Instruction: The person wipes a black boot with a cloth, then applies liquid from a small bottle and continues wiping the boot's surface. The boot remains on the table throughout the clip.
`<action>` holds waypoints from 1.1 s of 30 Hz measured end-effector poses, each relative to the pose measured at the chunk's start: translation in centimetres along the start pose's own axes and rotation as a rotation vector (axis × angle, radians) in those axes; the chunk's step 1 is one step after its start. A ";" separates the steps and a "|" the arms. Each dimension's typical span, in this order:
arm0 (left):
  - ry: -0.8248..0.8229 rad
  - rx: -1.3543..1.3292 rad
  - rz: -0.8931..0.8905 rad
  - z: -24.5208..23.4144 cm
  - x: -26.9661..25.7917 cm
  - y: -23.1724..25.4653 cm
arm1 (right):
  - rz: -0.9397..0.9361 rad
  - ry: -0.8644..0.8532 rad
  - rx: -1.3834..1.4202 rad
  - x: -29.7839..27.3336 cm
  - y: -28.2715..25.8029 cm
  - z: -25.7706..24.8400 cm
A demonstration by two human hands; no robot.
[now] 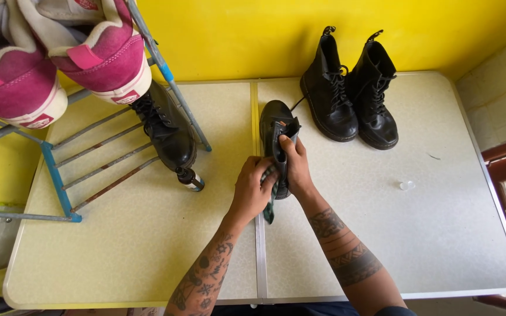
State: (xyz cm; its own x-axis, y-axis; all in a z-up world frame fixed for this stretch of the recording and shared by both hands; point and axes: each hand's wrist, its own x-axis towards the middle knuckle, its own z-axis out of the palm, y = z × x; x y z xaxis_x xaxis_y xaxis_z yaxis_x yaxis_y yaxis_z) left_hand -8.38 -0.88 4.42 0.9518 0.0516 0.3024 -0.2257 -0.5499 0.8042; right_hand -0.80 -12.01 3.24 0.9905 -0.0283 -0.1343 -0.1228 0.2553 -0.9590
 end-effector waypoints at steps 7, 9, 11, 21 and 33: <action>-0.193 0.563 -0.200 0.1 -0.1 -1.3 | -0.069 -0.103 -0.082 -2.1 -3.2 1.5; -0.071 0.412 -0.265 1.2 0.3 -3.4 | -0.072 -0.112 -0.075 -2.1 -3.0 1.5; -0.011 0.424 -0.243 1.8 0.8 -4.6 | -0.073 -0.116 -0.071 -2.1 -2.8 1.5; -0.165 0.285 -0.412 -1.1 1.4 1.2 | -0.033 -0.092 -0.084 -1.4 -2.8 1.3; -0.085 -0.225 -0.409 -3.2 2.5 5.9 | -0.037 -0.053 -0.040 -1.1 -2.7 0.8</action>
State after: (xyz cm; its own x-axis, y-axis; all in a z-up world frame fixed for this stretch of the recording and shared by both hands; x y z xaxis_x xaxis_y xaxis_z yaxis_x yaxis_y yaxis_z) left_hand -8.02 -1.37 11.58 0.9835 0.1526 -0.0975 0.1405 -0.3040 0.9423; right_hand -1.50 -11.92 6.22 0.9961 0.0146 -0.0866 -0.0877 0.2166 -0.9723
